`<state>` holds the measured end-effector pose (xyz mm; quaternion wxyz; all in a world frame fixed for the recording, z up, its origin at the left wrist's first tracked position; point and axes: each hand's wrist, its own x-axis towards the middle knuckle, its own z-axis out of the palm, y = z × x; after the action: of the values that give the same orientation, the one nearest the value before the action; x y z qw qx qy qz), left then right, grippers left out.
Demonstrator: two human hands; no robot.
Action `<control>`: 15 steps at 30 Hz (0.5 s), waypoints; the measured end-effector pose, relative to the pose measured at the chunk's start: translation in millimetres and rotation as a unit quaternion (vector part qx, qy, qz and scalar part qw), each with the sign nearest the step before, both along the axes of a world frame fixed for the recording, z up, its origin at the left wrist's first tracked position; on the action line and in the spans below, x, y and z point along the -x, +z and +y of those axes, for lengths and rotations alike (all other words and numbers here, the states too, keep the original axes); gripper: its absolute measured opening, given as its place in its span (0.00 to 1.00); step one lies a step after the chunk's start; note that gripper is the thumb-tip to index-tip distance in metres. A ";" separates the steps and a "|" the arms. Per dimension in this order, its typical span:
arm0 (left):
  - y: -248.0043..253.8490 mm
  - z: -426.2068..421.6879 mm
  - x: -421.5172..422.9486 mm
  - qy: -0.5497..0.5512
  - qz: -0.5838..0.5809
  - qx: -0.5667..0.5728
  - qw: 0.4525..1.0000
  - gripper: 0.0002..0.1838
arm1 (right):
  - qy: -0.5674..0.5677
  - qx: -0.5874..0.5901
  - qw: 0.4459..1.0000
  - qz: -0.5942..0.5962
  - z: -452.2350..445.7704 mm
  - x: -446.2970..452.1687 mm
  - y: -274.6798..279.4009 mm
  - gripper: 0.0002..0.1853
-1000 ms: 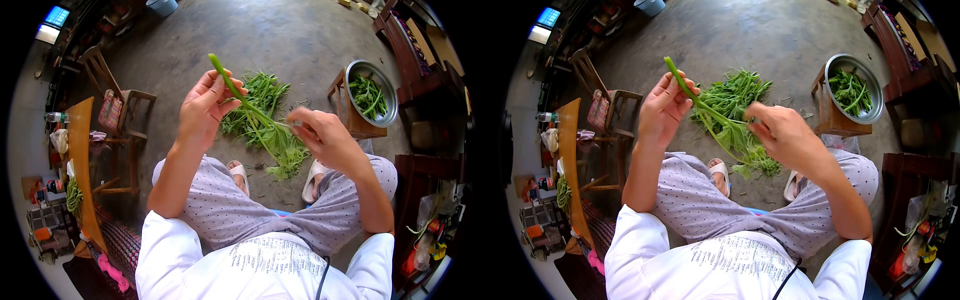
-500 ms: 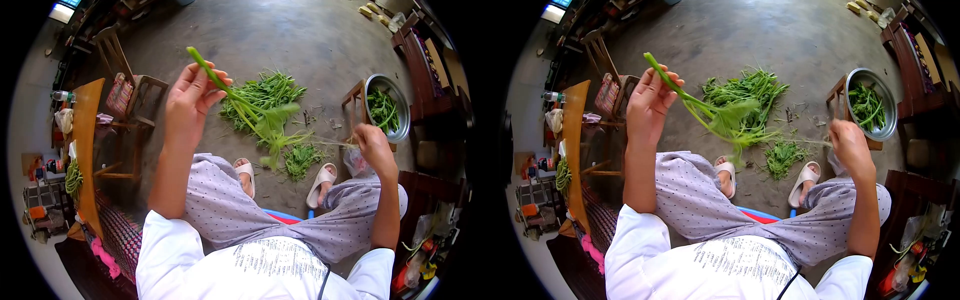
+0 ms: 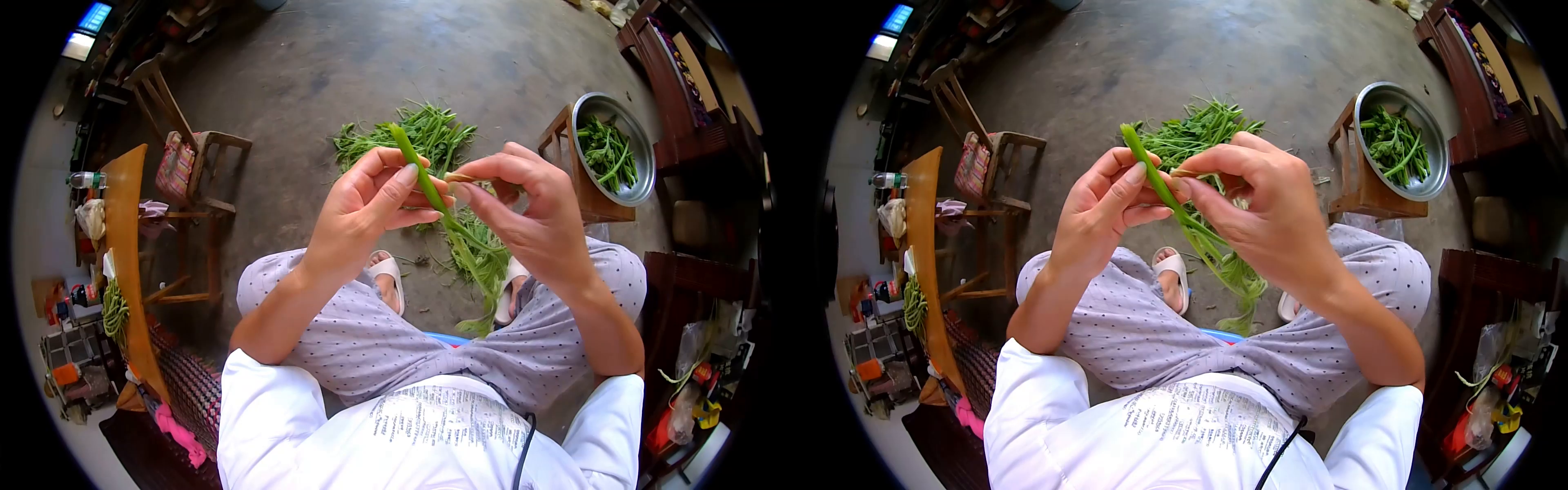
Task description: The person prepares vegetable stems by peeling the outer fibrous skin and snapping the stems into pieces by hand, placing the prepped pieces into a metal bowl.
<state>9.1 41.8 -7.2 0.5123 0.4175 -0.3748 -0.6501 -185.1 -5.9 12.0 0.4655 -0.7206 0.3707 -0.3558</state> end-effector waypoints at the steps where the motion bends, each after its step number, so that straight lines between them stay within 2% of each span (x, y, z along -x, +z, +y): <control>1: -0.9 0.3 1.9 -0.003 0.001 -0.001 1.000 0.14 | -0.002 -0.004 1.000 0.007 0.2 -2.2 -1.0 0.06; 6: -3.4 1.1 6.1 -0.001 -0.013 0.011 1.000 0.14 | -0.013 -0.022 1.000 0.009 0.7 -7.7 -0.3 0.06; 15: -4.0 -0.1 7.5 -0.001 -0.052 0.024 0.998 0.12 | -0.027 0.029 0.998 0.053 -0.5 -12.2 -3.7 0.07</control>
<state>1.6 41.7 -11.2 0.5014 0.4381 -0.4174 -0.6185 -172.9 -6.4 8.3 0.4137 -0.7415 0.4041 -0.3401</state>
